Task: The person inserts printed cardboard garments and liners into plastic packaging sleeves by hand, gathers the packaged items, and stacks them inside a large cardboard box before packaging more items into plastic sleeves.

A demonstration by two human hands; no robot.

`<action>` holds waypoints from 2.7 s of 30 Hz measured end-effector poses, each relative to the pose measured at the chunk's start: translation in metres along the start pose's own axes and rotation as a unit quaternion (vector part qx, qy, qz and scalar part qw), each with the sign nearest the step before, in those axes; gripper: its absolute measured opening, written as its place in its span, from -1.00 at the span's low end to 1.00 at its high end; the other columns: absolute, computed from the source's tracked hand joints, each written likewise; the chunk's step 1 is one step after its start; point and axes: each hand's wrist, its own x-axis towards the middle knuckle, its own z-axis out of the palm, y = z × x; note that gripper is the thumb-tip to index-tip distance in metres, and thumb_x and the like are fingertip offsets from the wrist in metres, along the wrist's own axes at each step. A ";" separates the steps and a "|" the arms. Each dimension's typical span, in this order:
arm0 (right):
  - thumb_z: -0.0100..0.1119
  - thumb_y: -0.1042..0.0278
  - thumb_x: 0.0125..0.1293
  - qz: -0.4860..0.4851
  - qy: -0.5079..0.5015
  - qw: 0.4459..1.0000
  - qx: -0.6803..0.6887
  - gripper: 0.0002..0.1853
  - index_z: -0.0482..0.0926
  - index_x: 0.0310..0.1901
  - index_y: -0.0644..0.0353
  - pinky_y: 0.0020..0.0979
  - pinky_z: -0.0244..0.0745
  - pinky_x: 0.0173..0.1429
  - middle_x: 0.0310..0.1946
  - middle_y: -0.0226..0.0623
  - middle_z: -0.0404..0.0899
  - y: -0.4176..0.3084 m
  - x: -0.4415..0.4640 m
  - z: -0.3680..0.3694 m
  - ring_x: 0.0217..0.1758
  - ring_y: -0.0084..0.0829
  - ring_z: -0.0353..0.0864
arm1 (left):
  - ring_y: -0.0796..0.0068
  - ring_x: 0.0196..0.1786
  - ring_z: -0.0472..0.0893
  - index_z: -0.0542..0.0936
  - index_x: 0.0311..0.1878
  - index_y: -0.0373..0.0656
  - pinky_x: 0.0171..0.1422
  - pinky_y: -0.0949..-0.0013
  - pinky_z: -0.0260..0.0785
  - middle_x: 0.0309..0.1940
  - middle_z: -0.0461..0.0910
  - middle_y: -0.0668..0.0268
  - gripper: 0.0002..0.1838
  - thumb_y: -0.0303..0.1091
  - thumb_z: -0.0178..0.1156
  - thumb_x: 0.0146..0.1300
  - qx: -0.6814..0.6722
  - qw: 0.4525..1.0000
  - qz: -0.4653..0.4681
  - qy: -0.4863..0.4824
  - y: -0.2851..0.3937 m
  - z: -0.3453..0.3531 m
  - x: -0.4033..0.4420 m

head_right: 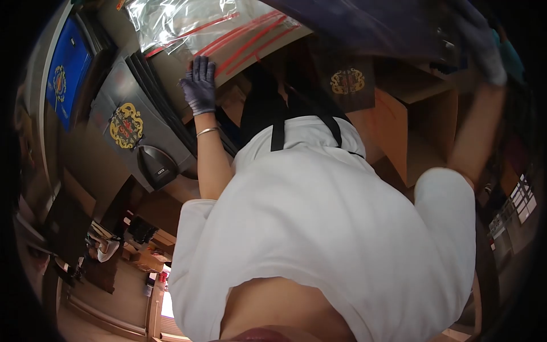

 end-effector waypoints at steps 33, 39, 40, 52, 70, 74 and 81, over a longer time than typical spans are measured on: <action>-0.22 -0.23 0.27 0.121 -0.359 0.579 0.722 -0.35 0.33 0.13 0.20 -0.24 0.47 -0.02 -0.07 -0.18 0.50 -0.114 0.091 0.283 -0.11 -0.31 0.57 | 0.22 -0.37 0.44 0.47 -0.28 -0.20 -0.30 0.21 0.28 -0.46 0.44 0.20 -0.80 -0.38 0.13 -0.02 0.855 0.259 0.448 -0.031 0.114 0.160 -0.146; 0.13 0.09 0.16 0.085 -0.348 0.724 0.589 -0.54 0.44 -0.05 0.30 -0.47 0.38 -0.06 -0.24 -0.35 0.51 -0.092 0.130 0.288 -0.19 -0.54 0.47 | 0.33 -0.39 0.42 0.50 -0.13 -0.14 -0.31 0.32 0.26 -0.48 0.40 0.30 -0.66 -0.38 0.16 -0.06 0.858 0.353 0.282 -0.245 0.030 0.121 -0.172; 0.15 0.18 0.13 0.054 -0.315 0.795 0.516 -0.59 0.45 -0.08 0.31 -0.47 0.37 -0.07 -0.28 -0.37 0.50 -0.098 0.128 0.274 -0.21 -0.57 0.45 | 0.33 -0.38 0.42 0.50 -0.15 -0.14 -0.30 0.32 0.26 -0.47 0.41 0.30 -0.66 -0.37 0.17 -0.08 0.862 0.352 0.261 -0.255 0.026 0.112 -0.165; 0.02 0.63 0.21 -0.017 0.230 0.957 -0.178 -0.74 0.49 -0.04 0.33 -0.37 0.39 0.05 -0.09 -0.14 0.47 0.031 -0.068 0.143 -0.03 -0.29 0.48 | 0.09 -0.20 0.50 0.53 -0.29 -0.15 -0.10 0.20 0.37 -0.34 0.52 0.11 -0.78 -0.35 0.21 -0.06 0.843 0.458 0.256 -0.121 0.038 0.071 0.109; 0.13 0.54 0.19 0.268 0.309 0.882 0.234 -0.79 0.48 -0.14 0.37 -0.48 0.35 0.01 -0.26 -0.35 0.52 -0.056 -0.132 0.221 -0.20 -0.54 0.47 | 0.09 -0.19 0.48 0.53 -0.31 -0.15 -0.07 0.16 0.34 -0.31 0.51 0.11 -0.72 -0.27 0.27 -0.13 0.792 0.525 0.237 -0.201 0.019 0.122 0.081; 0.10 0.56 0.20 0.253 0.324 0.892 0.184 -0.81 0.49 -0.14 0.38 -0.46 0.38 0.01 -0.23 -0.31 0.54 -0.041 -0.120 0.219 -0.16 -0.50 0.50 | 0.09 -0.18 0.50 0.55 -0.34 -0.13 -0.08 0.16 0.34 -0.34 0.52 0.10 -0.79 -0.27 0.22 -0.06 0.841 0.432 0.195 -0.260 -0.016 0.095 0.053; 0.12 0.48 0.20 0.256 0.319 0.878 0.250 -0.76 0.47 -0.11 0.40 -0.44 0.37 0.02 -0.19 -0.29 0.52 -0.042 -0.133 0.179 -0.14 -0.47 0.48 | 0.48 -0.50 0.52 0.58 -0.39 -0.26 -0.33 0.43 0.38 -0.55 0.56 0.25 -0.79 -0.28 0.15 0.11 0.584 0.809 0.010 -0.072 -0.024 0.066 0.090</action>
